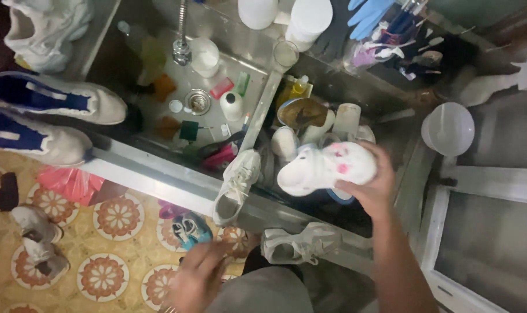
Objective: The person picks up a pair of white Crocs with charms, applies liquid from a bottle to a cloth, and wipes the exterior and interior of one shoe. They repeat the wiping process on the same shoe multiple times while another person works nearby.
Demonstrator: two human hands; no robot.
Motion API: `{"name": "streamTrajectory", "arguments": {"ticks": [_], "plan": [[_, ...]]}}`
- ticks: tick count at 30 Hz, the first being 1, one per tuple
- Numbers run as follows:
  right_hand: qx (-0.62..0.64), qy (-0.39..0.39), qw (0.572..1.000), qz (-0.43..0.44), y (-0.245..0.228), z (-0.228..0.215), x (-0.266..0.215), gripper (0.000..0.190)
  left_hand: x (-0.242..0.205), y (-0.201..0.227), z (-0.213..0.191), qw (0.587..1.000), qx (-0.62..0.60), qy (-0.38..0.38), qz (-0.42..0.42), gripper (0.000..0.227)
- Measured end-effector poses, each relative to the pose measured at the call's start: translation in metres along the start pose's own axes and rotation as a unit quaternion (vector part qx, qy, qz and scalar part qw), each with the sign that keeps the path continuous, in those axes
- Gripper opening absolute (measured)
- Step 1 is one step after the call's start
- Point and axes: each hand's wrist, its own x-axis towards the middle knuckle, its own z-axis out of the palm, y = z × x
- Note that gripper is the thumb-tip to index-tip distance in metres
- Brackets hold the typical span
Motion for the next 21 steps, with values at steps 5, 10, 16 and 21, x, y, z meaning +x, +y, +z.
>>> {"name": "streamTrajectory", "arguments": {"ticks": [5, 10, 16, 21], "plan": [[0.290, -0.036, 0.953, -0.080, -0.060, 0.029, -0.048, 0.121, 0.105, 0.095, -0.010, 0.975, 0.102, -0.003, 0.198, 0.066], [0.348, -0.260, 0.873, -0.222, -0.137, 0.090, -0.063, 0.105, 0.074, 0.093, -0.028, 0.923, -0.275, -0.021, -0.268, 0.057], [-0.080, -0.056, 0.951, 0.294, 0.075, 0.180, 0.070, 0.059, -0.037, 0.036, -0.051, 0.821, -0.231, 0.091, -0.514, 0.030], [-0.194, -0.063, 0.949, 0.240, 0.330, 0.241, 0.141, 0.089, -0.056, 0.021, -0.049, 0.905, -0.021, 0.108, -0.411, 0.047]]}}
